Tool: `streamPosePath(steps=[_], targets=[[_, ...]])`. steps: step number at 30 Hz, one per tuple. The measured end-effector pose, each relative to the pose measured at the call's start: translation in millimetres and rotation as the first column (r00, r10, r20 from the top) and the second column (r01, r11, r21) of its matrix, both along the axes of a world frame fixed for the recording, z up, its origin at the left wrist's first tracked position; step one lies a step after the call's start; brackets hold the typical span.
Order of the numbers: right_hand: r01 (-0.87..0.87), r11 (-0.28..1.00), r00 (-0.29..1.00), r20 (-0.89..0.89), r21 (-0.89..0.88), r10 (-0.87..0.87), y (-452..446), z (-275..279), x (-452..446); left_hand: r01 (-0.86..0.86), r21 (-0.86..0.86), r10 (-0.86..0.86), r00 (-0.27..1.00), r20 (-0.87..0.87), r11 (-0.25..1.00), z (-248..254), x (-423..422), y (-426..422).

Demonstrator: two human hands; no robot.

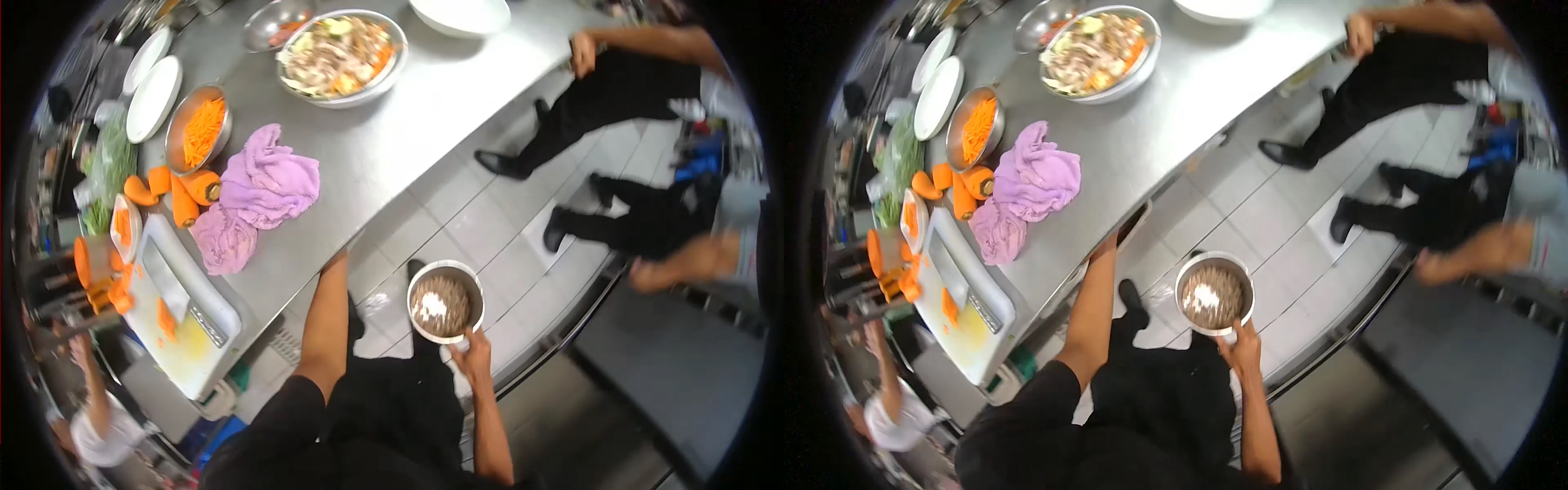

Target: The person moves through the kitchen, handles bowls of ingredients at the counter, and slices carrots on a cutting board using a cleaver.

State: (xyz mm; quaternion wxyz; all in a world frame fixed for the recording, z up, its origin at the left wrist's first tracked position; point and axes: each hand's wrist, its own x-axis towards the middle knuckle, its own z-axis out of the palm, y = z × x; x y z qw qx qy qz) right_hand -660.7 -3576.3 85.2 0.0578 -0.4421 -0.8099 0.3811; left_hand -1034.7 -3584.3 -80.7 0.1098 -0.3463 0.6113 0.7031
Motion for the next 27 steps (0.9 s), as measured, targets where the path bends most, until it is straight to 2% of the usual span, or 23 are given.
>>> streamPosePath(steps=[3,4,6,10,12,13,14,16,17,18,20,22,24,25,26,27], targets=[[-0.025,1.000,0.997,0.071,0.017,0.024,21,42,27,-0.260,0.023,0.260,0.966,0.018,0.965,-9,2,20],[-0.044,0.997,0.999,0.028,0.060,0.042,28,51,32,-0.314,0.019,0.313,0.949,0.023,0.949,-9,4,21],[-0.094,0.994,0.994,0.061,0.050,0.091,43,75,37,-0.392,0.008,0.392,0.920,0.022,0.920,-3,11,23],[-0.188,0.976,0.975,0.139,0.108,0.173,71,96,55,-0.472,-0.021,0.472,0.881,0.039,0.882,17,32,12],[-0.215,0.968,0.972,0.123,0.132,0.200,84,111,47,-0.487,-0.024,0.487,0.872,0.041,0.873,26,42,4],[-0.255,0.960,0.963,0.116,0.117,0.242,92,127,31,-0.479,0.033,0.480,0.876,-0.035,0.877,13,51,-5],[-0.279,0.955,0.957,0.107,0.100,0.268,99,132,20,-0.499,0.026,0.500,0.866,-0.025,0.866,0,62,-13],[-0.358,0.933,0.934,0.018,0.027,0.358,109,131,-9,-0.202,0.148,0.207,0.978,-0.022,0.968,22,77,-34],[-0.407,0.913,0.913,0.010,-0.010,0.407,112,128,-29,-0.140,0.246,0.162,0.984,-0.073,0.959,35,81,-41],[-0.456,0.889,0.890,0.002,-0.044,0.456,114,125,-46,-0.144,0.242,0.166,0.983,-0.072,0.960,31,84,-49],[-0.531,0.844,0.845,-0.119,-0.073,0.521,111,116,-77,-0.055,0.115,0.069,0.991,-0.117,0.992,21,85,-62],[-0.549,0.829,0.834,-0.136,-0.104,0.535,107,128,-88,-0.017,0.132,0.036,0.989,-0.143,0.991,20,96,-85],[-0.606,0.793,0.790,-0.168,-0.070,0.589,109,141,-86,0.178,0.036,-0.153,0.918,-0.365,0.983,25,106,-109],[-0.620,0.783,0.775,-0.197,-0.052,0.601,110,157,-85,0.181,0.006,-0.172,0.945,-0.279,0.984,40,115,-117],[-0.624,0.780,0.772,-0.199,-0.053,0.604,112,179,-81,0.177,0.004,-0.169,0.945,-0.279,0.984,64,127,-128],[-0.664,0.747,0.741,-0.157,-0.030,0.653,116,203,-80,0.287,-0.102,-0.302,0.931,-0.204,0.953,93,136,-138]])
